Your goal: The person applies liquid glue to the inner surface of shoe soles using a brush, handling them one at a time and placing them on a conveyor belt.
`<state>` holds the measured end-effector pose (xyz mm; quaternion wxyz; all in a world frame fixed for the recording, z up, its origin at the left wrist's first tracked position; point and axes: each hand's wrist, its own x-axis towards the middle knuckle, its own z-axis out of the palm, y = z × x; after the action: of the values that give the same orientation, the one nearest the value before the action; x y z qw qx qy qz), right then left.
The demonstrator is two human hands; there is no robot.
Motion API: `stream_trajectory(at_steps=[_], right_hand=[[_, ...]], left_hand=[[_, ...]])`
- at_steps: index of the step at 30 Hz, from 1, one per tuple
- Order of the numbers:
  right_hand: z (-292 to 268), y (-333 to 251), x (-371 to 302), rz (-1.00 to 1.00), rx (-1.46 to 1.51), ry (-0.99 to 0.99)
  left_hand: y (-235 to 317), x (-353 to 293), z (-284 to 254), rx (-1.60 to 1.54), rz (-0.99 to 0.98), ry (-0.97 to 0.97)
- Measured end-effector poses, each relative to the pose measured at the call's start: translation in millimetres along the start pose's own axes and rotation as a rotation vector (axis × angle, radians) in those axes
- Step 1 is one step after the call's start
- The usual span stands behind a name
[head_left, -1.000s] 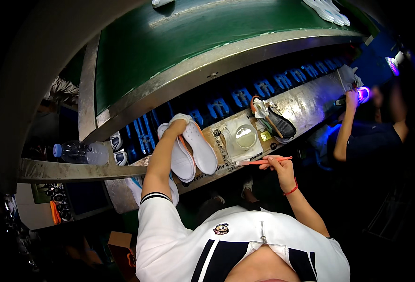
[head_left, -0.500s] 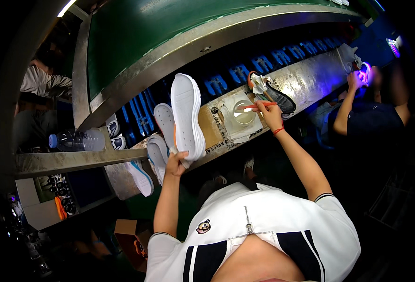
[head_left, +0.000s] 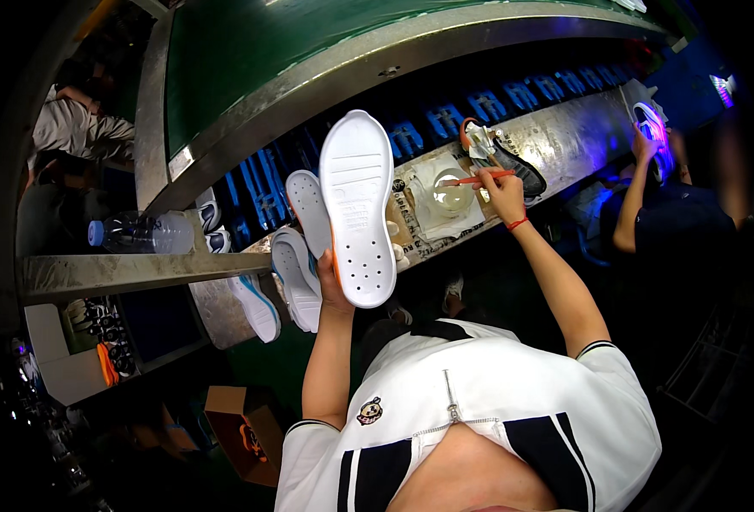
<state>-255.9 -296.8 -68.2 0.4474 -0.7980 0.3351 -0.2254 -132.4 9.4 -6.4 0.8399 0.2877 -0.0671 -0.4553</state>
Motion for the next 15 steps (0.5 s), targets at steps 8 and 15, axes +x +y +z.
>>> stream_trajectory(at_steps=[8, 15], right_hand=[[3.3, 5.2, -2.6, 0.003, -0.07, -0.037], [-15.0, 24.3, 7.9, 0.35, 0.27, -0.134]], left_hand=[[-26.4, -4.0, -40.7, -0.1, -0.221, 0.162], [-16.4, 0.5, -0.2, -0.199, -0.336, 0.091]])
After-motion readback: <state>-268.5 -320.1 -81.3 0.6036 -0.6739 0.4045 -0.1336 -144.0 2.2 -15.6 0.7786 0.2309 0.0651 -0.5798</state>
